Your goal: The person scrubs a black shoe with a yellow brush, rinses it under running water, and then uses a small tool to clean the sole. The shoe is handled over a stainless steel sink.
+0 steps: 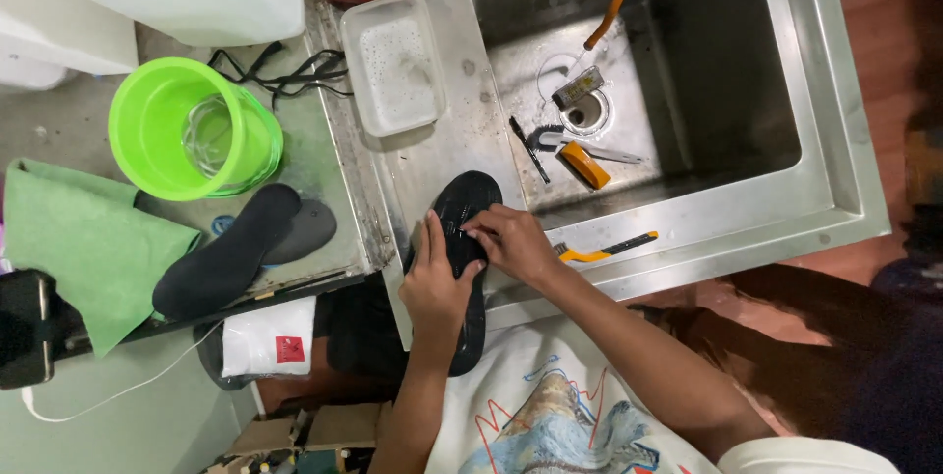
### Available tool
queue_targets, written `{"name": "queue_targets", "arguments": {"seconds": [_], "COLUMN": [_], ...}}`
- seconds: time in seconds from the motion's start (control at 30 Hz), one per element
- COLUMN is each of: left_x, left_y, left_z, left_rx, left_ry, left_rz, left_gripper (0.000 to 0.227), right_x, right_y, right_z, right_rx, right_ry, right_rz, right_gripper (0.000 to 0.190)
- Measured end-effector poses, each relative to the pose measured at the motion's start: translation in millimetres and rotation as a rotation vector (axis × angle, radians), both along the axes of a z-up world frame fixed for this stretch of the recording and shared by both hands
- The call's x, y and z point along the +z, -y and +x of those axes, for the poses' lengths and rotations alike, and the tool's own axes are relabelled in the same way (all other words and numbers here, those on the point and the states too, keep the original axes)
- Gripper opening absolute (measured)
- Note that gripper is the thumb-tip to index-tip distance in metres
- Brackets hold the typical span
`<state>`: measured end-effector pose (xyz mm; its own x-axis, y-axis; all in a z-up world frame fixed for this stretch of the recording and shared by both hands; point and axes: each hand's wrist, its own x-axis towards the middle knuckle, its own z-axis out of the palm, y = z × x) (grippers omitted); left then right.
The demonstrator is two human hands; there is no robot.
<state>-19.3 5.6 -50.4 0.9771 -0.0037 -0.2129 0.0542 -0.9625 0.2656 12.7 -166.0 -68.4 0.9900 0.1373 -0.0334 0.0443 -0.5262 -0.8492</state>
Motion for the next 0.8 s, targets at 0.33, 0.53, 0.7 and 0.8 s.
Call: {"name": "queue_targets", "arguments": {"seconds": [0.33, 0.53, 0.7, 0.8], "left_x": [-5.6, -3.2, -3.3, -5.3], "left_y": [0.5, 1.1, 2.6, 1.9], "left_z": [-5.0, -5.8, -4.8, -5.8], "left_rx": [-0.004, 0.001, -0.007, -0.005], "left_ry": [0.044, 0.066, 0.072, 0.124], "left_rz": [0.001, 0.008, 0.025, 0.009], "left_gripper": [0.120, 0.120, 0.121, 0.119], "right_x": [11.5, 18.9, 23.8, 33.0], "right_y": [-4.1, -7.3, -6.5, -7.5], "right_z": [-2.9, -1.7, -1.1, -0.6], "right_rx": [-0.081, -0.068, -0.043, -0.051], "right_ry": [-0.077, -0.079, -0.099, -0.123], "right_rz": [0.195, 0.159, 0.102, 0.057], "right_gripper": [0.025, 0.021, 0.021, 0.022]}}
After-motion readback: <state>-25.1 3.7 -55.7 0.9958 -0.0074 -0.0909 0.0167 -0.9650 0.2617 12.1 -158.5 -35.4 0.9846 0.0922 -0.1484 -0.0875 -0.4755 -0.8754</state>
